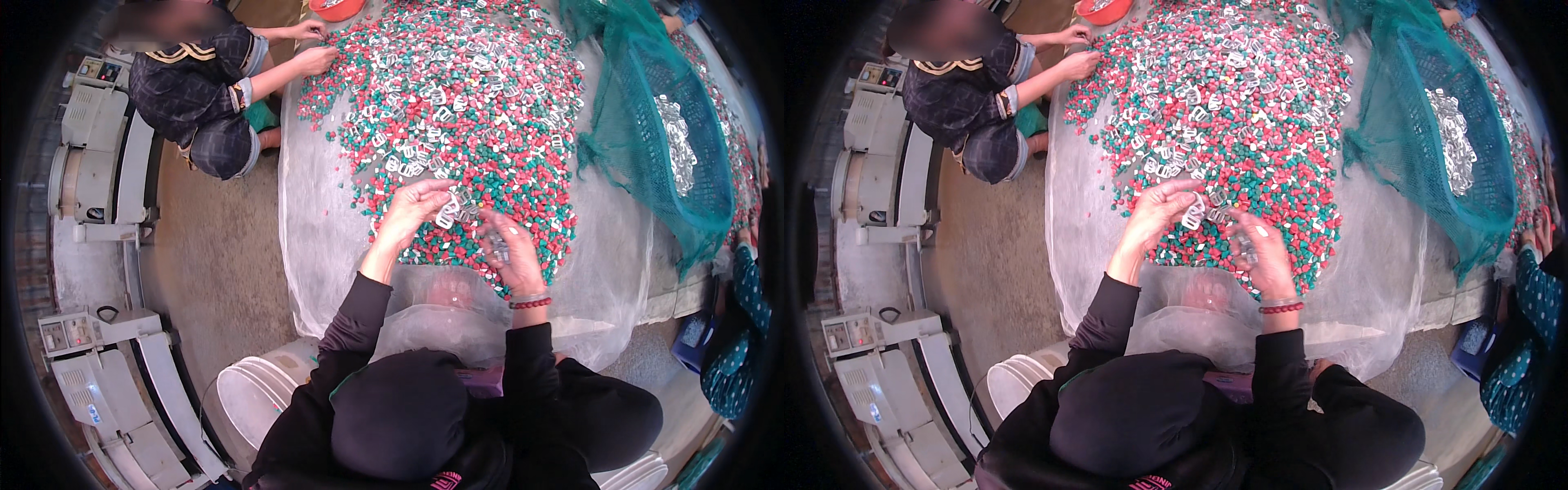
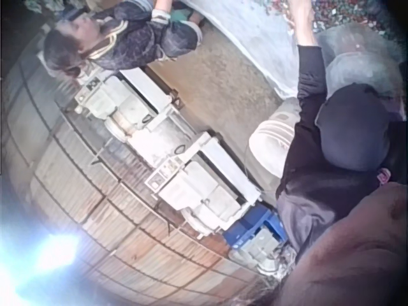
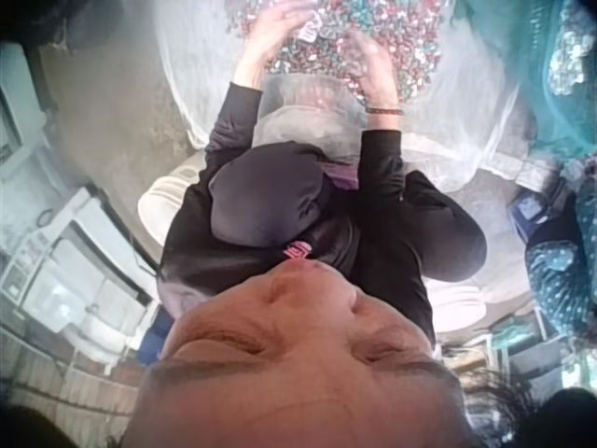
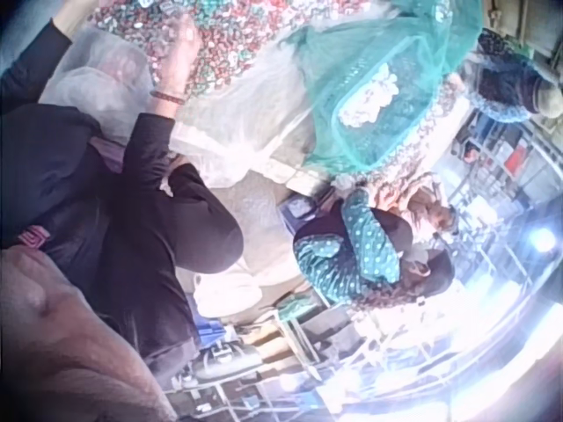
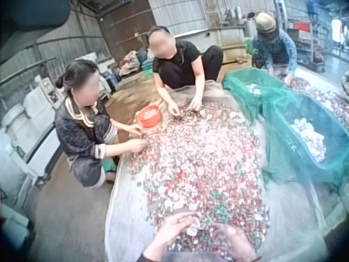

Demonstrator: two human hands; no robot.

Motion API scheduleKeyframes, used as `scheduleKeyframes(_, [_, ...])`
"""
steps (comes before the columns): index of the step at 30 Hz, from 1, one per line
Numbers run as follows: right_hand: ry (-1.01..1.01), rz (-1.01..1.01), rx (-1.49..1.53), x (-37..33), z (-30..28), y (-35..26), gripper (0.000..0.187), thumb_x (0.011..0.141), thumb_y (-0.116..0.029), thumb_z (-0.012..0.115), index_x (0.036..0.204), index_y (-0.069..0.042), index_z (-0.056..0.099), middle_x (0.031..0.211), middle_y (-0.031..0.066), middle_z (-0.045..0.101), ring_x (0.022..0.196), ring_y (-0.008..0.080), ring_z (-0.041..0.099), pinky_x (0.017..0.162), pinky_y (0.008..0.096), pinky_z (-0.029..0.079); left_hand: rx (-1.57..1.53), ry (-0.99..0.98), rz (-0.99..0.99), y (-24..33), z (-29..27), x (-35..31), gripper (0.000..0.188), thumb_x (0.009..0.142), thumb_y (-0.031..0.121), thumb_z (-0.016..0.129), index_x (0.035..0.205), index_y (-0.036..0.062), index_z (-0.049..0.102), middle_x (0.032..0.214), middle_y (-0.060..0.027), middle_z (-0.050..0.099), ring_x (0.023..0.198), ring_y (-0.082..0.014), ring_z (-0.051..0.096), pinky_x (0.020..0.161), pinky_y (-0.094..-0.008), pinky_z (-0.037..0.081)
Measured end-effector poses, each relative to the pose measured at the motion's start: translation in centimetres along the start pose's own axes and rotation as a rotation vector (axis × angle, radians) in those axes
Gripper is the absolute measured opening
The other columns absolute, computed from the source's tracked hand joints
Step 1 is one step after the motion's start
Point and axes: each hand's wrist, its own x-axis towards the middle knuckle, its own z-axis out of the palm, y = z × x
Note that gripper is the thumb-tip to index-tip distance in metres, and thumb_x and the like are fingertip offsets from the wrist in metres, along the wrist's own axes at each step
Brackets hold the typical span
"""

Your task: The person sits on the floor and sorts small red, green, and white plastic pieces by hand, picking them from a large pile and placing them into a mesh bag. Other workers are also sorting nearby.

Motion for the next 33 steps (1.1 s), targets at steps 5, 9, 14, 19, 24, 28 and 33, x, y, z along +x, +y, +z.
scheduleKeyframes(5, [0.023,0.056,0.018,0.4,2.6,2.0,0.022,0.093,-0.019,0.059,0.106,-0.001,0.062,0.084,0.0053,0.065,0.056,0.0073,0.054,0.038,0.0173,0.034,0.017,-0.088,0.161,0.7,3.1,-1.1,0.031,0.091,0.007,0.059,0.121,-0.0001,0.058,0.107,-0.0094,0.068,0.098,-0.0179,0.065,0.083,-0.0287,0.053])
scheduleKeyframes(9, [0.198,0.018,0.028,0.9,1.6,1.4,0.015,0.091,-0.01,0.057,0.102,-0.002,0.062,0.085,0.0037,0.064,0.067,0.0071,0.056,0.046,0.0178,0.039,0.678,0.111,0.457,0.9,4.7,-1.9,0.026,0.089,0.001,0.057,0.115,0.0017,0.063,0.1,-0.0103,0.07,0.097,-0.0185,0.067,0.081,-0.0272,0.053])
scheduleKeyframes(14, [0.115,-0.069,0.073,1.1,0.2,1.8,0.016,0.092,-0.009,0.054,0.105,-0.002,0.059,0.077,0.0051,0.062,0.06,0.007,0.054,0.042,0.0184,0.034,0.773,0.009,0.634,0.2,4.9,-2.0,0.026,0.081,-0.009,0.056,0.099,0.0052,0.069,0.096,-0.0086,0.067,0.088,-0.0179,0.066,0.073,-0.0285,0.053])
scheduleKeyframes(19, [0.064,-0.051,0.076,-0.5,2.0,0.8,0.016,0.095,-0.012,0.05,0.107,-0.004,0.056,0.074,0.0039,0.06,0.053,0.0078,0.051,0.039,0.0191,0.031,0.778,-0.086,0.728,2.2,6.1,-3.4,0.036,0.078,-0.015,0.056,0.105,0.0063,0.069,0.097,-0.0093,0.056,0.079,-0.0192,0.063,0.068,-0.0285,0.052])
scheduleKeyframes(24, [0.136,-0.194,-0.01,-4.7,2.9,-2.5,0.014,0.091,-0.009,0.057,0.102,-0.003,0.062,0.075,0.0035,0.061,0.049,0.0065,0.049,0.036,0.0194,0.03,0.719,-0.02,0.83,4.4,8.9,-5.0,0.027,0.079,-0.008,0.062,0.103,0.0038,0.068,0.09,-0.0097,0.06,0.077,-0.0196,0.063,0.065,-0.0301,0.051])
scheduleKeyframes(28, [0.143,-0.265,-0.199,-9.7,2.2,-6.2,0.016,0.088,-0.007,0.06,0.103,0.0,0.065,0.076,0.0031,0.063,0.049,0.0053,0.049,0.036,0.0192,0.029,0.799,-0.151,0.885,5.8,10.9,-6.2,0.013,0.082,-0.001,0.065,0.094,-0.0004,0.068,0.084,-0.0085,0.063,0.073,-0.0144,0.062,0.062,-0.0291,0.05])
scheduleKeyframes(33, [0.042,-0.306,-0.431,-17.1,2.9,-14.1,0.017,0.085,-0.004,0.06,0.099,0.005,0.064,0.07,0.0043,0.061,0.047,0.0033,0.046,0.035,0.0184,0.027,0.197,-0.541,0.373,8.7,16.1,-8.4,0.015,0.091,0.004,0.059,0.104,-0.0026,0.061,0.09,-0.0085,0.065,0.079,-0.0139,0.065,0.066,-0.028,0.054])
